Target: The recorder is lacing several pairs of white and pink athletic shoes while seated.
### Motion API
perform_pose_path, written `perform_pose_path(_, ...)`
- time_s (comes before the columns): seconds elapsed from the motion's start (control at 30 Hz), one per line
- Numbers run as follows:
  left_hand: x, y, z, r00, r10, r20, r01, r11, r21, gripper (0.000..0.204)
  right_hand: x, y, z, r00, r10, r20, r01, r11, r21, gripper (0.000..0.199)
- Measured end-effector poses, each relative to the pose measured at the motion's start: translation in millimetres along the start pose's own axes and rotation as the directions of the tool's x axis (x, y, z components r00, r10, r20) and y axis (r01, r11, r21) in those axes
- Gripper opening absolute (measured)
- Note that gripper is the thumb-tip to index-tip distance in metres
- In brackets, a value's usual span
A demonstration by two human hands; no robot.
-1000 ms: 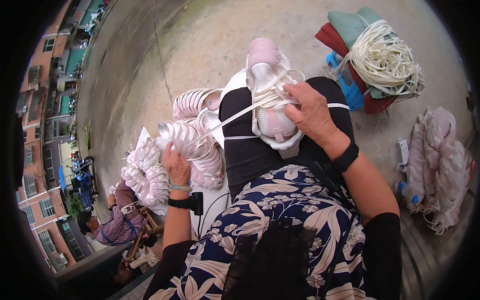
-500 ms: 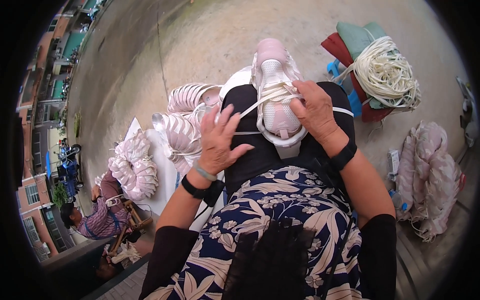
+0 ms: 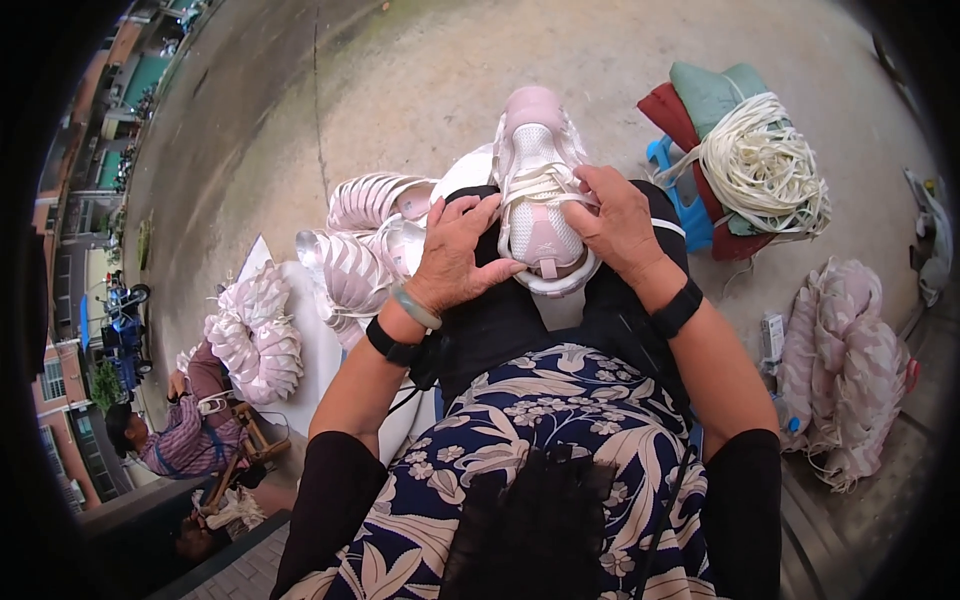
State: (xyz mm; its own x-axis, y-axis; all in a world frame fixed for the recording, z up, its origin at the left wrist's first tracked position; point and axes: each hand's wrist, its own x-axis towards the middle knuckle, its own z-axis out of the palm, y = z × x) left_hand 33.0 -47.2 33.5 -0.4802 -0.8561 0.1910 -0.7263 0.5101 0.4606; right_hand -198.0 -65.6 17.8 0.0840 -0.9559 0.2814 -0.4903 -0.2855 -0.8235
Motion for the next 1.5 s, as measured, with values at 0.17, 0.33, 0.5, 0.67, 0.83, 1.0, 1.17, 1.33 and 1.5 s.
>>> perform_pose_path(0.17, 14.4, 3.8, -0.2, 0.998, -0.054, -0.027, 0.048, 0.979, -0.2, 0.058, 16.8, 9.0, -10.1, 0.973, 0.212, 0.092, -0.226, 0.956, 0.185, 0.022)
perform_pose_path(0.33, 30.9, 13.8, 8.6, 0.993, 0.059, -0.101, -0.076, 0.98, -0.182, 0.047, 26.9, 17.9, -10.1, 0.954, 0.268, 0.135, -0.289, 0.941, 0.177, 0.018)
perform_pose_path(0.5, 31.8, 21.5, 10.8, 0.998, 0.01, -0.06, -0.018, 0.99, -0.142, 0.043, 28.6, 7.1, -4.5, 0.9, 0.387, 0.202, -0.437, 0.797, 0.417, 0.014)
perform_pose_path(0.67, 31.1, 22.9, 13.7, 0.996, 0.068, -0.063, -0.073, 0.993, -0.093, 0.04, 35.3, 0.5, -19.6, 0.778, 0.435, 0.453, -0.628, 0.558, 0.543, 0.015)
perform_pose_path(0.83, 32.7, 24.0, 21.0, 0.996, 0.069, -0.061, -0.076, 0.988, -0.131, 0.041, 35.4, -7.0, -16.2, 0.751, 0.442, 0.49, -0.653, 0.608, 0.452, 0.017)
perform_pose_path(1.0, 32.1, 23.9, 19.8, 0.995, 0.088, -0.057, -0.094, 0.989, -0.111, 0.04, 28.1, 13.5, -3.0, 0.854, 0.458, 0.248, -0.511, 0.827, 0.233, 0.023)
perform_pose_path(1.17, 25.6, 26.8, 12.3, 0.998, -0.027, -0.061, 0.02, 0.993, -0.119, 0.033, 22.5, 19.3, -3.9, 0.878, 0.423, 0.223, -0.473, 0.836, 0.277, 0.021)
perform_pose_path(1.33, 31.5, 21.1, 9.6, 0.977, -0.138, -0.165, 0.099, 0.97, -0.221, 0.011, 22.5, 15.3, -9.4, 0.895, 0.391, 0.213, -0.441, 0.849, 0.291, 0.019)
perform_pose_path(1.5, 22.9, 16.7, -13.3, 0.98, -0.087, -0.178, 0.058, 0.985, -0.162, 0.012, 20.1, 15.0, -10.9, 0.915, 0.351, 0.198, -0.399, 0.86, 0.319, 0.018)
